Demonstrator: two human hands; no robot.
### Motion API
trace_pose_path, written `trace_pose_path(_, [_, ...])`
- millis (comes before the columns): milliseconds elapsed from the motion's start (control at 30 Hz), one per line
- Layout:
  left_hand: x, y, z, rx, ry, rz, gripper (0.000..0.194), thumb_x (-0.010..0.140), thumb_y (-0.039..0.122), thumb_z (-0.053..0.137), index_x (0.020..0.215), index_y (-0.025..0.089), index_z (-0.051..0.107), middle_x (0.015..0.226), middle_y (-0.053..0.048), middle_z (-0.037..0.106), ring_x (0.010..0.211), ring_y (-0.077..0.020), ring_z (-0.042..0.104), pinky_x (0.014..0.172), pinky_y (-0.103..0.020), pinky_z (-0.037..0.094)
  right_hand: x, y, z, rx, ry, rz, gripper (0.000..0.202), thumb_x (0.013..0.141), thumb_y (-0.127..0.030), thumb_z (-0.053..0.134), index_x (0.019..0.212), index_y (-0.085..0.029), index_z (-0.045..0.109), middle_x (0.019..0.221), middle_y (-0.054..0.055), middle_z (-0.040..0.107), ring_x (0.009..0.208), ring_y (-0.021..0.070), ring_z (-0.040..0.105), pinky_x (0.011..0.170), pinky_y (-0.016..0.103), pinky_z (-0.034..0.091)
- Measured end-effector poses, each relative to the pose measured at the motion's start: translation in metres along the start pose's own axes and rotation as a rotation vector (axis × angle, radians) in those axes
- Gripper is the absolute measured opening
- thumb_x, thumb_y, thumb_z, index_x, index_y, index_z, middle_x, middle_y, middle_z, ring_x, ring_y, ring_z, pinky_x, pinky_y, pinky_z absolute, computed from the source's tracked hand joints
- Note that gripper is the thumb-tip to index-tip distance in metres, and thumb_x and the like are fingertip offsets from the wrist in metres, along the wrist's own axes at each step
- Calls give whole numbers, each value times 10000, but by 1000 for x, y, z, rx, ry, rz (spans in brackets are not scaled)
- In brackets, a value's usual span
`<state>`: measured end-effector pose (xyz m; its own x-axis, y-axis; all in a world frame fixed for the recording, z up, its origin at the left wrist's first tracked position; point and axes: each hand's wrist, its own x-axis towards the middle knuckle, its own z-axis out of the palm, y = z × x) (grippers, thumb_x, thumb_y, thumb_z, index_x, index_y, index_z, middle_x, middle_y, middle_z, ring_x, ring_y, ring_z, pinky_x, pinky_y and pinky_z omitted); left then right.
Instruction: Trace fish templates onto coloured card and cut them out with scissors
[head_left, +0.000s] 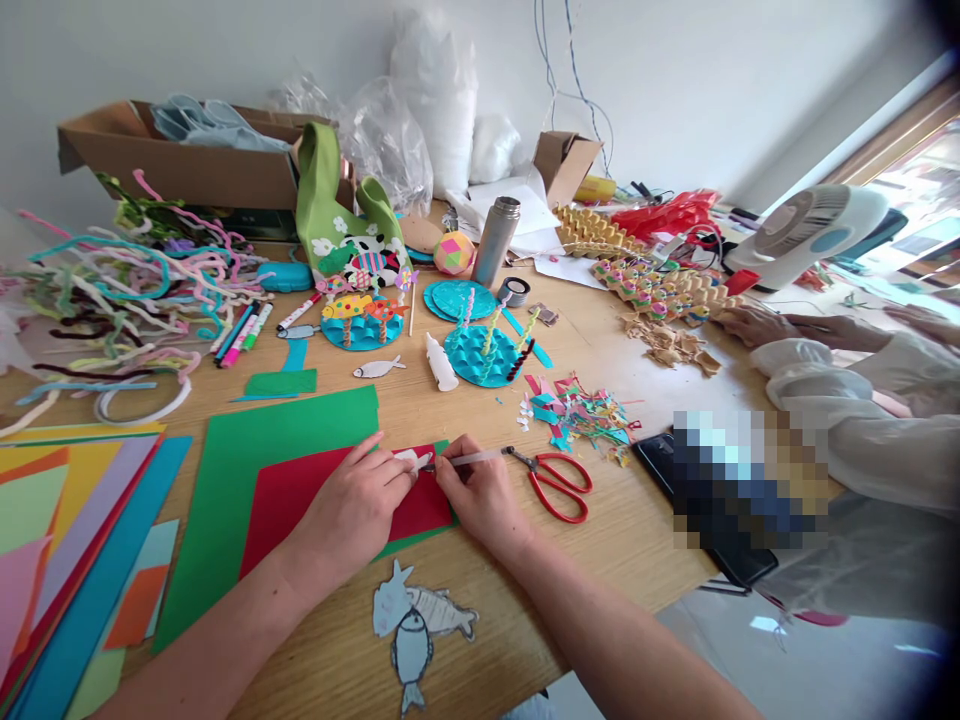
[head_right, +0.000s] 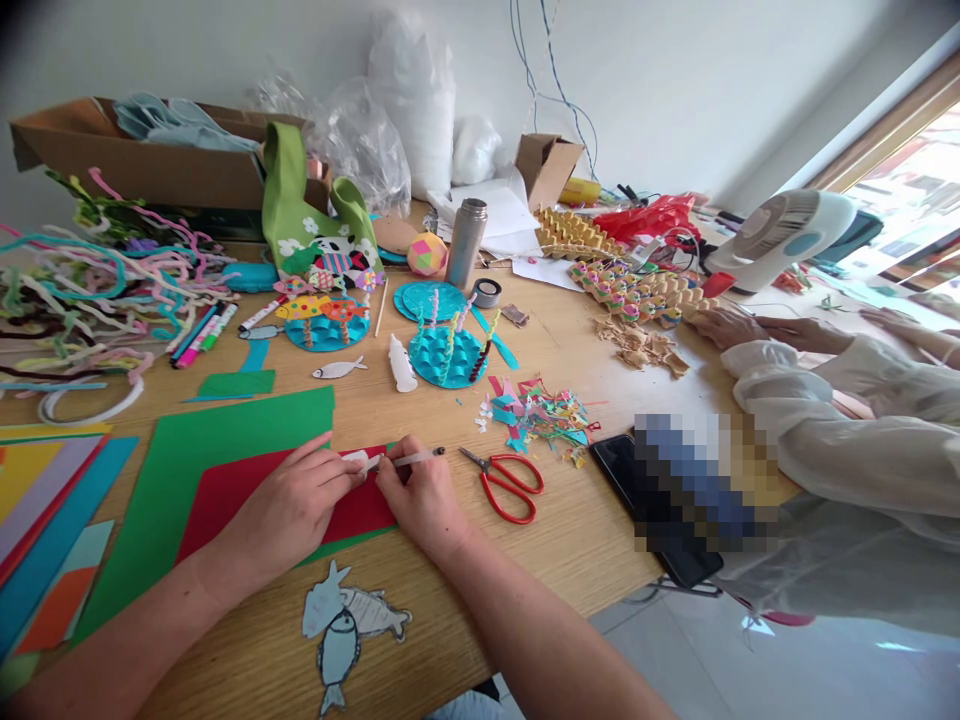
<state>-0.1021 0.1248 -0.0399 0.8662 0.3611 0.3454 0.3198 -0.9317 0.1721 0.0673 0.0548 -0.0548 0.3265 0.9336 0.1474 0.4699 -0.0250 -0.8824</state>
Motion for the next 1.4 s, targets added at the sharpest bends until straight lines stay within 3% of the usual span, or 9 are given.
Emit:
trace_pose_path(833, [0,1,1,-13,-26,-22,334,882,22,422,1053,168,669,1033,-37,712,984,-192,623,1093,-489,371,-1,-6,-3,-49,70,24,124,770,-230,501,648,-206,501,533,-39,478,487,113,431,477,221,298])
trace_pose_path(1100, [-3,0,8,16,-17,-4,434,861,-17,381,1211,131,590,1119,-73,678,1026,-205,601,1065,-498,398,-1,-3,-2,-42,73,41,121,767,-229,522,650,-206,504,516,-49,481,467,107,432,459,211,296])
trace_pose_path(1400, [1,3,8,-15,-39,-55,458,840,-37,372,1181,163,603,1066,-62,677,1005,-204,606,1047,-504,414,-2,-2,-2,-37,66,36,129,784,-240,522,659,-213,502,531,-47,493,480,112,445,469,213,311])
